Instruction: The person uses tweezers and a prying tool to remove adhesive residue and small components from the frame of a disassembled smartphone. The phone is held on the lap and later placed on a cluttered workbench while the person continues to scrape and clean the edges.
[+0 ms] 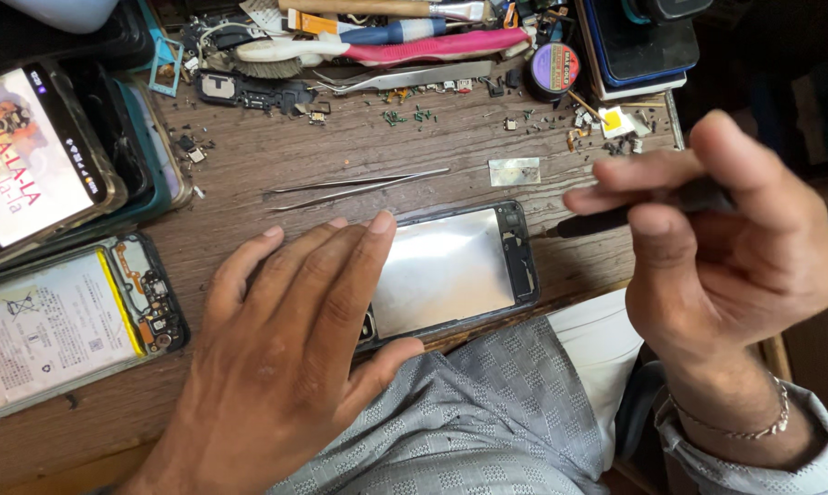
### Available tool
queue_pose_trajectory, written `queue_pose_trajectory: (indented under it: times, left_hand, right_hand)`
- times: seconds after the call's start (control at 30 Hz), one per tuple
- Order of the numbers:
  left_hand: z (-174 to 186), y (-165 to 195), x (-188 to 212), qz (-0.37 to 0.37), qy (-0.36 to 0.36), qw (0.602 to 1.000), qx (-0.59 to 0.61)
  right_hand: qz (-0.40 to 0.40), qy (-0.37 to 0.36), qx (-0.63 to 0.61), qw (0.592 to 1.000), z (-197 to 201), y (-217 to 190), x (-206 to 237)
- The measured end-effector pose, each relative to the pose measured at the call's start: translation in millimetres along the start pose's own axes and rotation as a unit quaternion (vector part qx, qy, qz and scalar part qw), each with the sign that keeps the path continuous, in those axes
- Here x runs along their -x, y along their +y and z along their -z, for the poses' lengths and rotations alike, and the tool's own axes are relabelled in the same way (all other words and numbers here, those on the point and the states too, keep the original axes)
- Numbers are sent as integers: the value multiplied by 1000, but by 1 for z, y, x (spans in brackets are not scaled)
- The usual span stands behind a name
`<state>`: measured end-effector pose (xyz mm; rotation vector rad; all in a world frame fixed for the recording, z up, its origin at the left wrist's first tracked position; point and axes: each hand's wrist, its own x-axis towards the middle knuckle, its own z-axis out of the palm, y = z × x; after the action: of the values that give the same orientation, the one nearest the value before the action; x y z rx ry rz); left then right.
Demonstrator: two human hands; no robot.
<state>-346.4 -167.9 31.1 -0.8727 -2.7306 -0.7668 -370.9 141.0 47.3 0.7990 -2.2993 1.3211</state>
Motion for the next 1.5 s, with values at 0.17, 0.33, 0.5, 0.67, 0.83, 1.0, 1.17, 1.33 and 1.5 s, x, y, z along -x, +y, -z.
queue_pose_trajectory:
  times: [0.17,0.33,0.5,0.67,0.83,1.0,1.17,1.33,1.5]
  left_hand:
    - [0,0,0,-3,2,1000,2]
    - [-1,0,1,-5,2,1000,2]
    - [-2,1,3,-2,3,1000,2]
    - [-1,2,4,-1,7,1000,6]
    - [0,3,5,-3,6,1000,3]
    - [1,5,5,-3,12,1000,3]
    - [1,5,5,-4,13,1000,-2]
    - [-1,4,6,-6,17,1000,-4]
    - [-2,4,7,-1,12,1000,5]
  right_hand:
    - [4,-13,-11,1000,-1,-6,-8]
    - [16,-37,-22,999,-3,-7,-20]
    - [81,-20,-24,996,-5,-8,-29]
    - [18,-36,4,999,-5,-19,-31]
    - [-31,-48,-24,998,-3,-30,-30]
    - [-31,-35,-5,999,-3,-35,-31]
    - [-46,-27,7,999,-3,-35,-32]
    - [-74,-31,-26,996,-2,-35,-30]
    - [-65,-23,-2,998,-1,-33,-27]
